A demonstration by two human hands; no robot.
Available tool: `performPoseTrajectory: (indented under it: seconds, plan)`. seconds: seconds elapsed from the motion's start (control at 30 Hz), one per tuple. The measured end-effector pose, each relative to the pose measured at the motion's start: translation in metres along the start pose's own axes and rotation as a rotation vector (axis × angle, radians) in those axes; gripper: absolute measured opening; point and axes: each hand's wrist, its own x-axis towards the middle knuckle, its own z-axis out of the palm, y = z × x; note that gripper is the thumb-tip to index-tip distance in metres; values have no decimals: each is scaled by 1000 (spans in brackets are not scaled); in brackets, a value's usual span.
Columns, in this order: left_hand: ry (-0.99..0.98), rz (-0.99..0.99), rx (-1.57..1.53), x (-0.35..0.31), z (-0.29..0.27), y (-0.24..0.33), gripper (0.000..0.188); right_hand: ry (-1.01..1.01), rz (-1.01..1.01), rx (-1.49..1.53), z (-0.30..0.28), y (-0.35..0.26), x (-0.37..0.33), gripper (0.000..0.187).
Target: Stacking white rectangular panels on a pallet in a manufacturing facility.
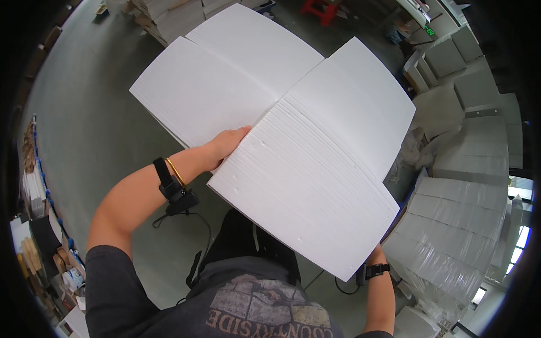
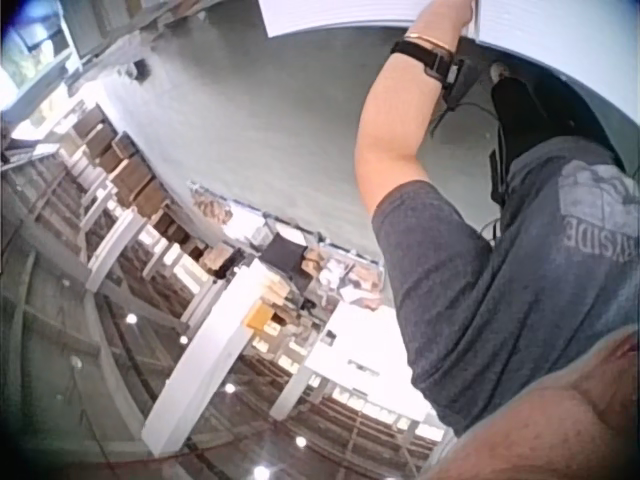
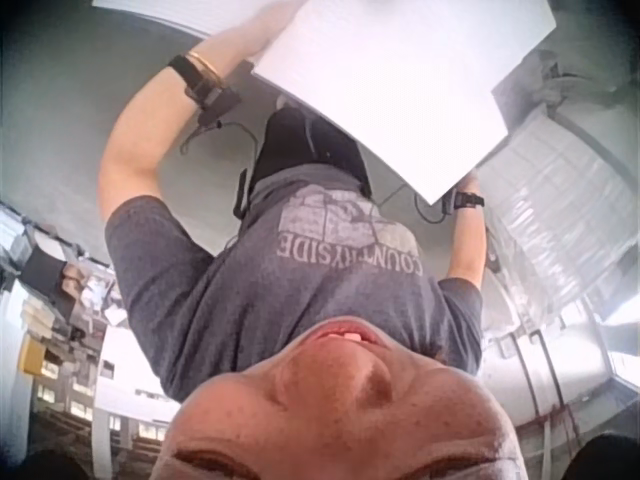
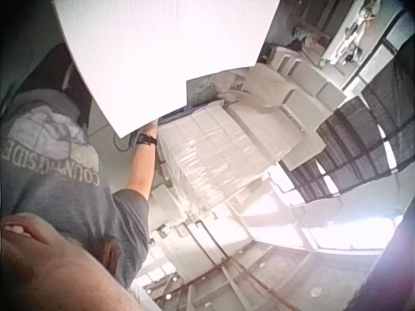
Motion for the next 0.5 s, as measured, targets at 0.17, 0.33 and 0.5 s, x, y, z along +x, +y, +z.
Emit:
performPoseTrajectory:
  seconds: [0.17,0.33,0.5]
  plan:
    - [106,-23,66,7,0,5,57,-96,-21,-34,-10,-5,4,59]
    - [129,-6,161,16,-8,14,54,-204,-22,-42,30,-7,19,59]
    - [153,-46,135,10,1,19,52,-249,11,-5,27,-1,12,56]
